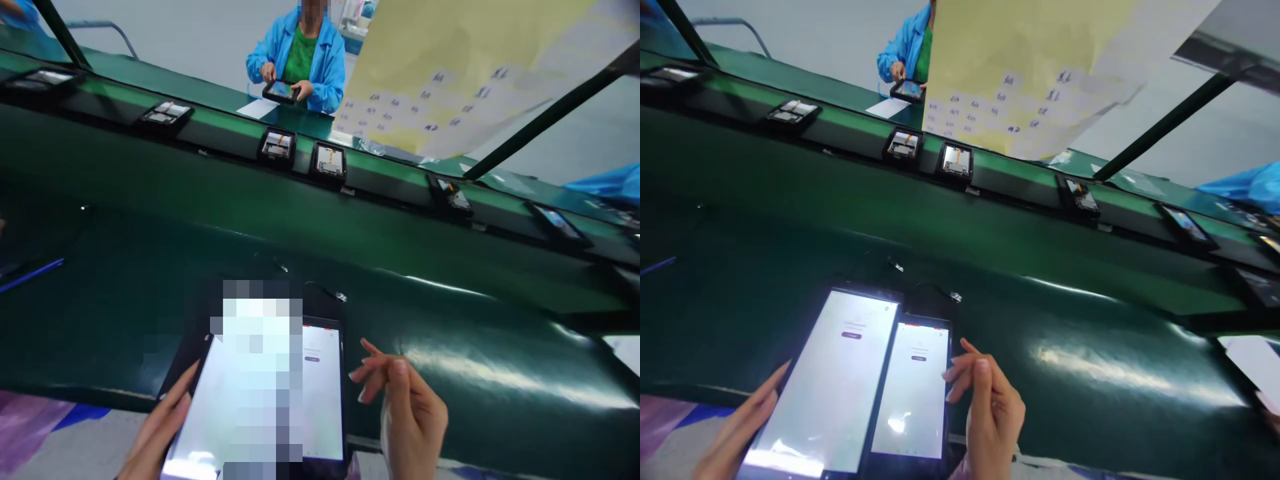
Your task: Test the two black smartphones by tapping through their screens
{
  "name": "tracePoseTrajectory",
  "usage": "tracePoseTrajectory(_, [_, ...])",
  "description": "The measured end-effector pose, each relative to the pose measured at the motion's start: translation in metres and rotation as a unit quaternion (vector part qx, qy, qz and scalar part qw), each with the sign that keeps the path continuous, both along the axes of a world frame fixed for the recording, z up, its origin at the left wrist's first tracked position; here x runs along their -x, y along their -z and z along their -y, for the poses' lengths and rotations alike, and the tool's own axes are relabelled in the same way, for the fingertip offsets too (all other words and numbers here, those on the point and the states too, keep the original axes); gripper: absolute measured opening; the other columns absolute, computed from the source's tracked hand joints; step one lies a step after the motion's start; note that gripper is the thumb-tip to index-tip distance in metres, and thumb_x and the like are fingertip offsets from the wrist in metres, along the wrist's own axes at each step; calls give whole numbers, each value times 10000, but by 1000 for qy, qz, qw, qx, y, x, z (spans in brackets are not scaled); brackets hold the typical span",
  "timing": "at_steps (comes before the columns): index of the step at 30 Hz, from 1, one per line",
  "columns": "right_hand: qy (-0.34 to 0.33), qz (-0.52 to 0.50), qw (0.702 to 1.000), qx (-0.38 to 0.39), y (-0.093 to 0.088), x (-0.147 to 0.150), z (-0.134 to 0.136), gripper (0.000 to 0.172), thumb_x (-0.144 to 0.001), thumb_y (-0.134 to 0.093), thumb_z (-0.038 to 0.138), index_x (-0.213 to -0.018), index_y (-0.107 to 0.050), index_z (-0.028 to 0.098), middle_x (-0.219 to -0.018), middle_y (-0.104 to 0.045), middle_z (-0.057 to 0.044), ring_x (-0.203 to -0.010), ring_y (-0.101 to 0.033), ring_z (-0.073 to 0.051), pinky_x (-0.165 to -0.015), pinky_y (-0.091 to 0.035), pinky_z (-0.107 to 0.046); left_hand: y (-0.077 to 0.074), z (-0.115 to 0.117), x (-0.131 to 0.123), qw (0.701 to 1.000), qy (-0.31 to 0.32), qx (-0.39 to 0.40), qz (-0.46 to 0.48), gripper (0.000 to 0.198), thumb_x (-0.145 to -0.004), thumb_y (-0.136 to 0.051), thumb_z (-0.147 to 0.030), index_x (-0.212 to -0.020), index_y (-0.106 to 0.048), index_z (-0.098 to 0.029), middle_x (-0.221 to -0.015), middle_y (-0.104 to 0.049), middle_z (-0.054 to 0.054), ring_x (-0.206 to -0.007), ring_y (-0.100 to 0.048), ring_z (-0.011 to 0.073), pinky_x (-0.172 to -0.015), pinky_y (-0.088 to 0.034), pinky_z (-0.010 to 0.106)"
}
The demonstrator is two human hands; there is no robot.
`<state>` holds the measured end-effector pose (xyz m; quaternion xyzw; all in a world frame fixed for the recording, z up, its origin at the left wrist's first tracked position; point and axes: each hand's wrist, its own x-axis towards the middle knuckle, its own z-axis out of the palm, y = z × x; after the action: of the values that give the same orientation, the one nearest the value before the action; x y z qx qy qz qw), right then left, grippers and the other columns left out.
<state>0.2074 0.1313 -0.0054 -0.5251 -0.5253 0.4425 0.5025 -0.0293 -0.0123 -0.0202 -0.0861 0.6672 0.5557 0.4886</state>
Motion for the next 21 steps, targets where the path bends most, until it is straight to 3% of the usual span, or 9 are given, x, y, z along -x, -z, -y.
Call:
tracePoseTrajectory(2, [2,-16,1000,-9,18,-19,1,265,-1082,-565,452,-993,-692,237,-631,-616,60,-667,-644,-171,-1018,-505,-452,7,7,12,999,-29,25,35,897,-758,-816,-622,-1547,-517,-317,-1414,-687,41,-1409,-509,412,-1105,-458,519])
tracePoseTrajectory(4, [3,-2,1000,21,36,-32,9,212,-1065,-592,449,-1115,-643,249,-868,-709,11,-825,-687,-193,-950,-522,-405,10,12,19,998,-37,34,48,964,-728,-843,-608,-1574,-469,-338,-1522,-589,13,-1463,-440,389,-1087,-475,461])
tracePoseTrajectory(6, [-4,49,997,65,51,-36,24,302,-1041,-613,486,-1226,-627,248,-1157,-712,-61,-1041,-678,-241,-972,-508,-420,14,17,23,998,-28,37,35,999,-720,-851,-613,-1589,-448,-331,-1627,-447,-8,-1526,-332,365,-1104,-448,424])
tracePoseTrajectory(9, [-40,101,987,117,67,-33,54,556,-1030,-598,519,-1505,-458,267,-1580,-464,-114,-1422,-461,-318,-1191,-334,-555,24,24,26,999,-11,40,16,928,-746,-845,-605,-1556,-504,-306,-1654,-432,-6,-1554,-282,362,-1148,-398,416])
tracePoseTrajectory(11, [-90,93,983,126,72,-29,72,690,-1031,-578,522,-1609,-288,281,-1706,-270,-103,-1563,-251,-321,-1272,-158,-607,34,29,27,1000,6,16,-12,783,-789,-824,-579,-1478,-603,-279,-1612,-513,1,-1551,-321,351,-1199,-352,393])
tracePoseTrajectory(13, [-132,80,978,142,75,-27,85,769,-1024,-569,533,-1645,-182,295,-1742,-176,-88,-1601,-153,-310,-1289,-107,-599,43,34,27,994,49,-20,-91,628,-875,-749,-569,-1431,-650,-293,-1606,-524,-25,-1565,-318,300,-1266,-255,364])
tracePoseTrajectory(15, [-158,91,969,169,75,-28,91,845,-1004,-586,558,-1664,-117,317,-1755,-125,-79,-1606,-137,-319,-1283,-168,-583,50,41,26,969,128,-38,-207,554,-956,-650,-556,-1480,-591,-384,-1645,-462,-86,-1584,-281,251,-1309,-142,380])
tracePoseTrajectory(17, [-176,120,961,176,76,-31,94,897,-991,-605,567,-1672,-70,331,-1762,-75,-76,-1607,-120,-329,-1270,-219,-576,54,46,24,922,220,-46,-315,585,-1011,-571,-518,-1576,-428,-461,-1698,-362,-103,-1604,-221,247,-1322,-81,453])
tracePoseTrajectory(21, [-192,158,960,128,77,-33,93,819,-1016,-579,554,-1662,-104,388,-1768,-11,-49,-1605,-110,-358,-1255,-245,-605,52,49,19,855,318,-36,-408,697,-1040,-521,-464,-1654,-192,-473,-1763,-197,-35,-1620,-139,306,-1299,-96,585])
